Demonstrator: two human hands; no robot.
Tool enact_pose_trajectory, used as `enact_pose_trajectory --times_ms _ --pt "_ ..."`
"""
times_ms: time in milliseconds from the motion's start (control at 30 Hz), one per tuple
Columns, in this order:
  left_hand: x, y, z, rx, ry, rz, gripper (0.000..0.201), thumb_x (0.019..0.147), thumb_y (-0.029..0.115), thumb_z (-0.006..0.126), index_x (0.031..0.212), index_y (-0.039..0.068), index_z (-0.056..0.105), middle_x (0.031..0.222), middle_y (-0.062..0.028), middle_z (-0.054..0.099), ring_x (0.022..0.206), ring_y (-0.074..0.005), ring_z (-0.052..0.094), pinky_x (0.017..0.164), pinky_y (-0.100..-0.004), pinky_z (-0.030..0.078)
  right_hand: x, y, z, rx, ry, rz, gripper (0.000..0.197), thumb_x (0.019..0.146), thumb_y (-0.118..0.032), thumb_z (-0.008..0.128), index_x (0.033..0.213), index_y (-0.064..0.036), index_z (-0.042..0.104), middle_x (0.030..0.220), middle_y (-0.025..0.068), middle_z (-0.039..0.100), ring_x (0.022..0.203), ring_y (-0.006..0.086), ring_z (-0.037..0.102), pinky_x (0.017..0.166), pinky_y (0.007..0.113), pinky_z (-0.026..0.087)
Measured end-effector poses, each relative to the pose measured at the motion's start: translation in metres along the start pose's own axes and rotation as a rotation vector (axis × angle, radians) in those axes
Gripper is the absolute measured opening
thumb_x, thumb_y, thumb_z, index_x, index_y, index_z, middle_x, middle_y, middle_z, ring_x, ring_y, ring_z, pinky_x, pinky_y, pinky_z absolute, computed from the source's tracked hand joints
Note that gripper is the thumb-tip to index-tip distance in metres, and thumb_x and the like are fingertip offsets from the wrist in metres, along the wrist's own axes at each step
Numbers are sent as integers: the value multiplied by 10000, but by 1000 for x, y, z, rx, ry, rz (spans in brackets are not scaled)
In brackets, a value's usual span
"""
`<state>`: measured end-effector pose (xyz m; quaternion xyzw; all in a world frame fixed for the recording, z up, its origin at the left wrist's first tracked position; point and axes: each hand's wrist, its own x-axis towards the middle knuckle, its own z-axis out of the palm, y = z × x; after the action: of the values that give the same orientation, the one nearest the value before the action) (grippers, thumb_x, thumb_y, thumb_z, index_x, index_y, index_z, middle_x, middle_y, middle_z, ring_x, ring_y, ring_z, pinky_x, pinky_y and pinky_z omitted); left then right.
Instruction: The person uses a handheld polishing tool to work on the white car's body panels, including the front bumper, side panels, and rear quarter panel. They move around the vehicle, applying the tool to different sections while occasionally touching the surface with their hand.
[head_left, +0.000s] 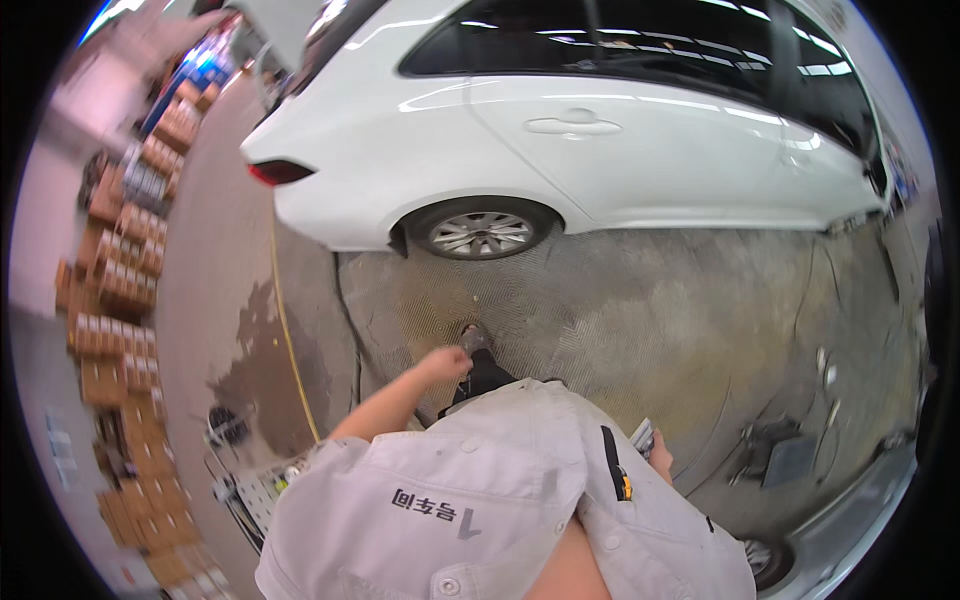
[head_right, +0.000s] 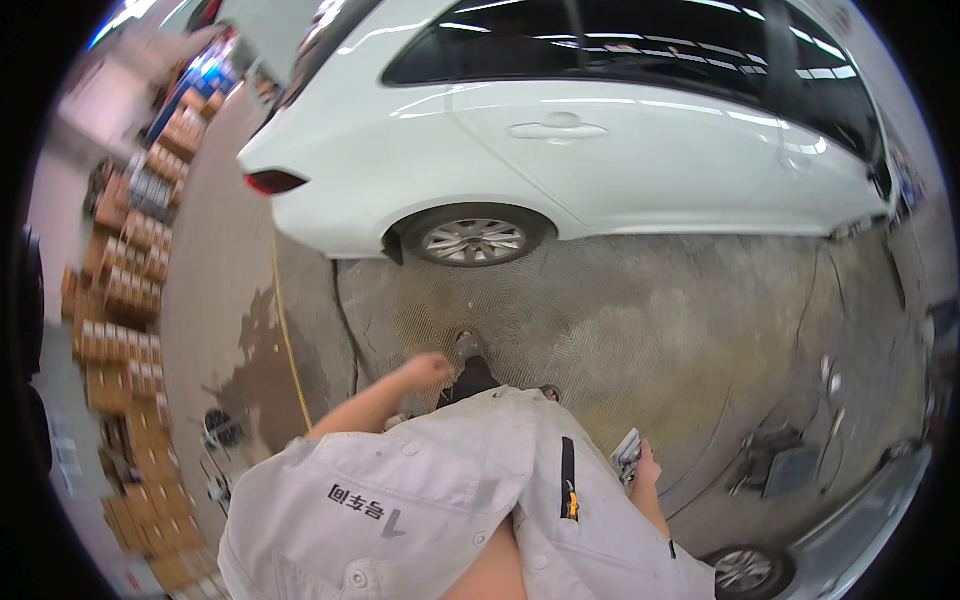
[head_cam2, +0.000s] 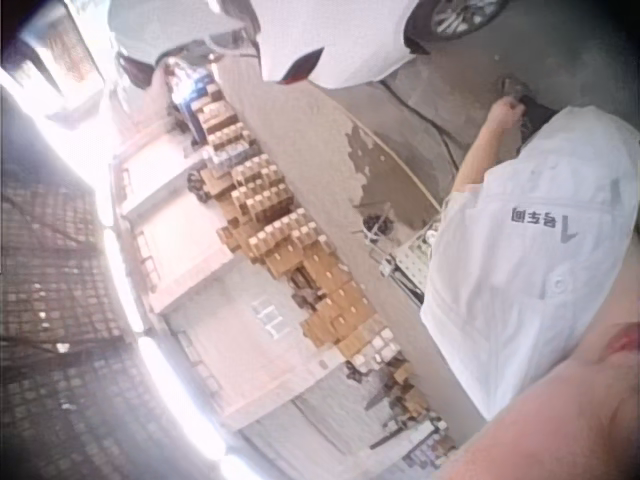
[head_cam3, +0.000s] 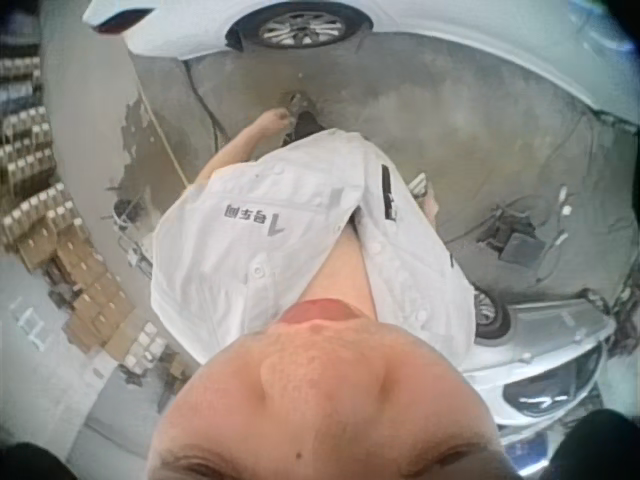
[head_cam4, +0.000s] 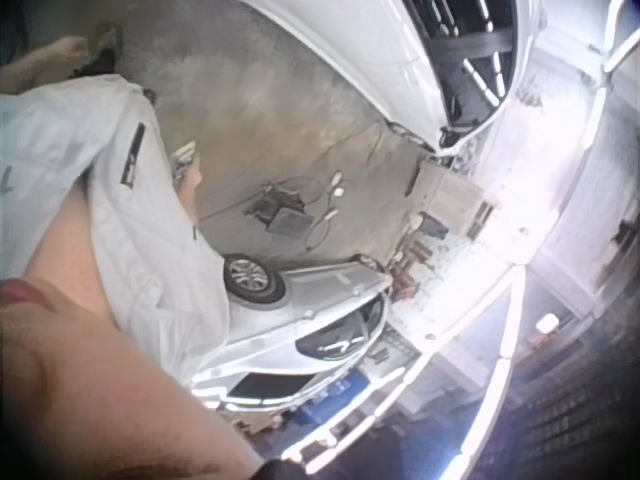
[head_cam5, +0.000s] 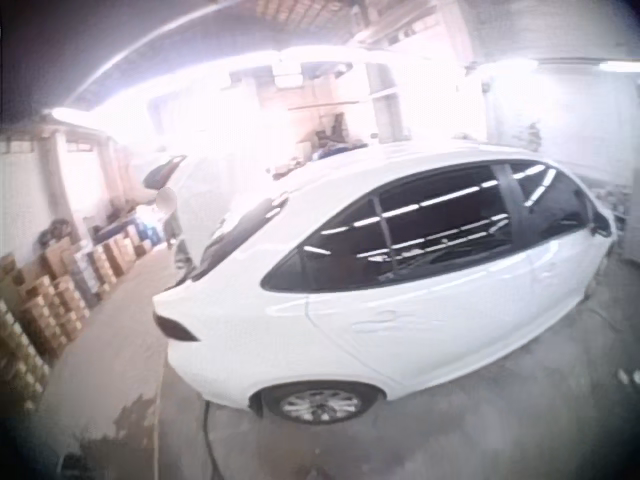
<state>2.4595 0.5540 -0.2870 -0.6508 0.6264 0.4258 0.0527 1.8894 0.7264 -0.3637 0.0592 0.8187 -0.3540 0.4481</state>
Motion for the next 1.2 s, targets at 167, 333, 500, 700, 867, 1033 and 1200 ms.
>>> enact_pose_trajectory --times_ms 167,333,500,700,867,1033,1200 --pt "-11 7 44 215 -159 -177 527 1015 510 616 1096 10 762 1134 -241 766 1086 -422 720 941 -526 551 -6 63 -27 81 -7 -35 823 834 -403 925 1345 135 568 1230 198 698 1093 316 710 899 443 581" --pt "-6 27 -11 267 -527 117 441 1058 393 555 1116 0 745 1105 -257 754 1078 -446 704 938 -519 548 -13 88 -35 57 116 90 902 840 -457 898 1424 124 532 1363 210 659 1202 320 657 992 452 539" --pt "-4 92 -61 248 -608 209 385 1029 350 552 1075 24 752 1050 -236 755 1016 -445 711 875 -518 559 -11 73 -25 18 268 22 887 876 -477 855 1431 144 549 1404 231 654 1221 324 660 1015 413 532" --pt "74 178 -90 634 -571 405 334 962 352 582 1012 80 769 1008 -177 767 979 -418 718 813 -537 567 13 -8 -12 89 266 -226 651 930 -421 831 1304 71 627 1155 143 704 944 228 649 834 360 534" --pt "136 180 -90 455 -587 579 277 918 323 667 833 60 685 863 -175 702 838 -418 670 732 -532 530 60 -116 11 132 445 -239 527 954 -391 831 1237 9 639 1038 88 689 863 159 609 732 328 510" --pt "153 151 -69 271 -533 237 268 875 310 708 867 58 616 932 -171 690 868 -400 645 770 -489 528 132 -201 96 294 176 -330 583 944 -386 849 1326 -18 606 1125 87 688 933 188 680 740 362 554" --pt "102 179 -29 293 -144 121 378 859 239 799 1197 128 671 1075 -131 683 952 -329 683 884 -444 561 175 -217 144 211 82 -337 604 928 -411 865 1314 -25 606 1201 75 672 991 183 655 796 370 534"
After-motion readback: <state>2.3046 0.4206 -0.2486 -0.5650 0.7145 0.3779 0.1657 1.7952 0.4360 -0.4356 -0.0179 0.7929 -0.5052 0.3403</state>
